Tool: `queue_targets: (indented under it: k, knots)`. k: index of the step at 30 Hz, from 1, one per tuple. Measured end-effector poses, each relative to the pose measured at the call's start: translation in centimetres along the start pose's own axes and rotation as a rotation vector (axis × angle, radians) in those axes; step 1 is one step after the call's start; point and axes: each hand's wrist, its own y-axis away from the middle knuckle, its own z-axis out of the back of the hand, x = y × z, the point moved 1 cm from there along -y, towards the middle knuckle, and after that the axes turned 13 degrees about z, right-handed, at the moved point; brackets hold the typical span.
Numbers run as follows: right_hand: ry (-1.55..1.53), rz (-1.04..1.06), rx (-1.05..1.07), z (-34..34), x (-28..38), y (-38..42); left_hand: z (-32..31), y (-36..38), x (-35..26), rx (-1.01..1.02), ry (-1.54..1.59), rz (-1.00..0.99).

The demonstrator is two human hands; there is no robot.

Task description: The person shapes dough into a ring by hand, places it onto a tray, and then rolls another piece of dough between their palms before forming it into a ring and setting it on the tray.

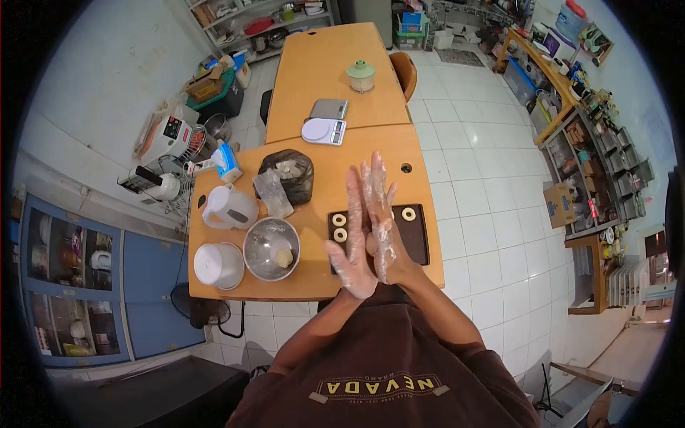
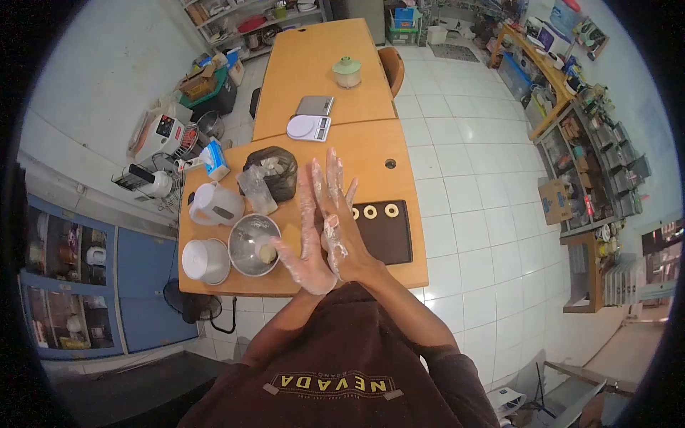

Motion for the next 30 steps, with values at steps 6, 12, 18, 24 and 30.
queue_targets:
  k: [6,12,18,24,30]
  knots:
    - [0.065,0.063,0.066,-1.8,0.6,0.7,2.3,-2.0,-1.0,-0.151,0.369,0.166]
    - [-0.001,0.002,0.059,-2.5,0.8,2.2,4.9,-0.7,4.5,-0.198,0.145,0.236]
    - [-0.025,0.03,0.012,-1.0,0.4,0.5,2.1,-0.6,2.7,-0.01,0.063,0.033]
    - [0.064,0.063,0.085,-2.5,0.6,1.4,2.7,-2.1,-1.8,-0.145,0.383,0.13]
    - [0.04,0.114,0.091,-3.2,1.0,2.4,4.2,-0.7,1.6,-0.128,0.176,0.161]
